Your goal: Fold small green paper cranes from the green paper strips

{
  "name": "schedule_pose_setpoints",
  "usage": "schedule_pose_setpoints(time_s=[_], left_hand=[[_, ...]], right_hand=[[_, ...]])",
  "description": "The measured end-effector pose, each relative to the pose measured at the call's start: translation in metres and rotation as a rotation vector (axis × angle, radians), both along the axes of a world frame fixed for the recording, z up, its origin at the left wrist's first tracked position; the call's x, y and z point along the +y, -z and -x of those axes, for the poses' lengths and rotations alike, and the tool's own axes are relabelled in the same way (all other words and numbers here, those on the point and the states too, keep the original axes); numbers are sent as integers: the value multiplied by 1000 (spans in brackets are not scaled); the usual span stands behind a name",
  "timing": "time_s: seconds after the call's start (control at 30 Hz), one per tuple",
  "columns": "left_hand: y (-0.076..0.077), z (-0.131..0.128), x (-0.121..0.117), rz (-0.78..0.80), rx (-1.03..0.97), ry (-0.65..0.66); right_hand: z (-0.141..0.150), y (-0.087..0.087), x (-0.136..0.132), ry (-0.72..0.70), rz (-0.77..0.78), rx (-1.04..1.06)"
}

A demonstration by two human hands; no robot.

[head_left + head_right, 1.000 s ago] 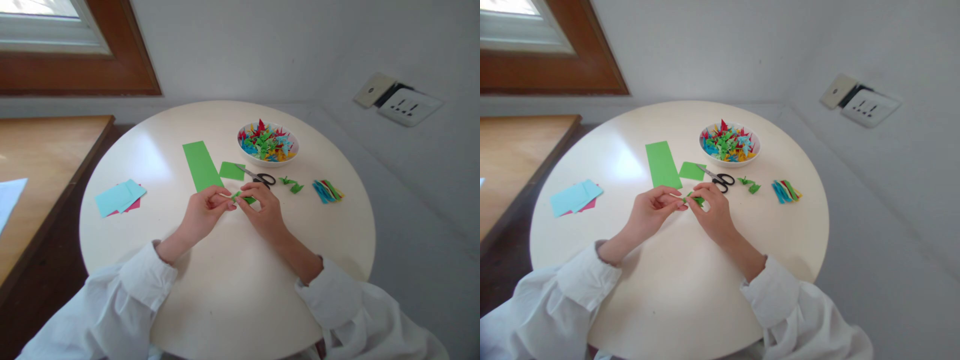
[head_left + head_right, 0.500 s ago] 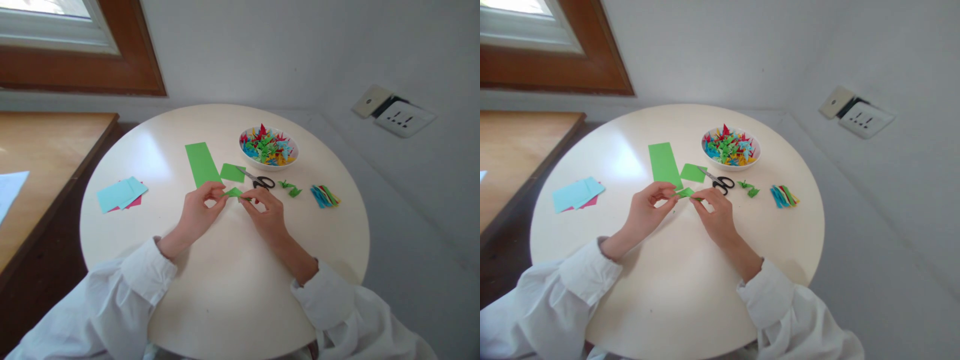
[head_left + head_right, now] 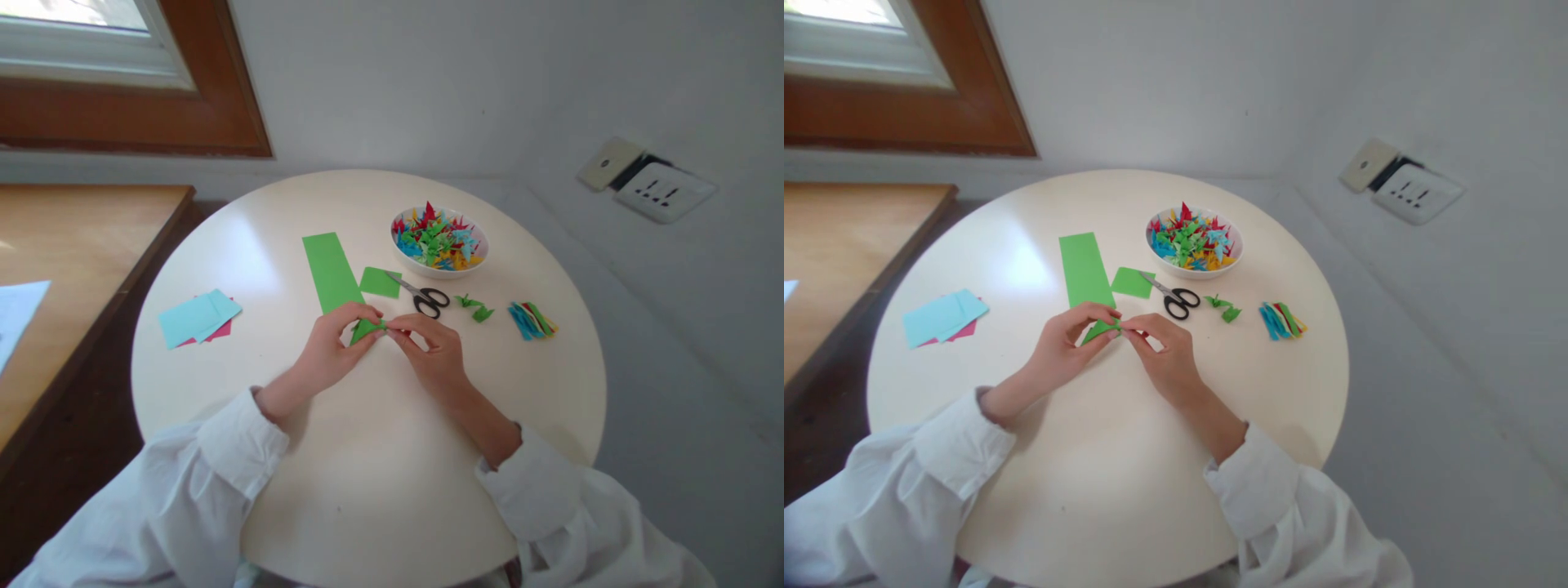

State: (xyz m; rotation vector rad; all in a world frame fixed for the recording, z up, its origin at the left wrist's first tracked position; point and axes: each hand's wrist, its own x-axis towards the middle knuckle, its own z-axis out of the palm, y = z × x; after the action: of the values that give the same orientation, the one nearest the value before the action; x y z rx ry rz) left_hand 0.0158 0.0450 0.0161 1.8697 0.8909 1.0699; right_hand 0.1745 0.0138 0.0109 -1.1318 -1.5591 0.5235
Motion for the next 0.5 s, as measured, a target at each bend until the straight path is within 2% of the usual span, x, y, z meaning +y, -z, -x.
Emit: schedule_pose_setpoints(time_s=[0.2, 0.37, 0.5], left_hand=[[-5, 1, -2, -131, 46, -37], [-7, 2, -2, -153, 55, -50], [-6, 2, -2, -150, 55, -62]], right_hand=[[-1, 0, -1, 8, 16, 23], [0, 2, 0, -37, 72, 113], [2, 0, 0, -83, 179, 242]])
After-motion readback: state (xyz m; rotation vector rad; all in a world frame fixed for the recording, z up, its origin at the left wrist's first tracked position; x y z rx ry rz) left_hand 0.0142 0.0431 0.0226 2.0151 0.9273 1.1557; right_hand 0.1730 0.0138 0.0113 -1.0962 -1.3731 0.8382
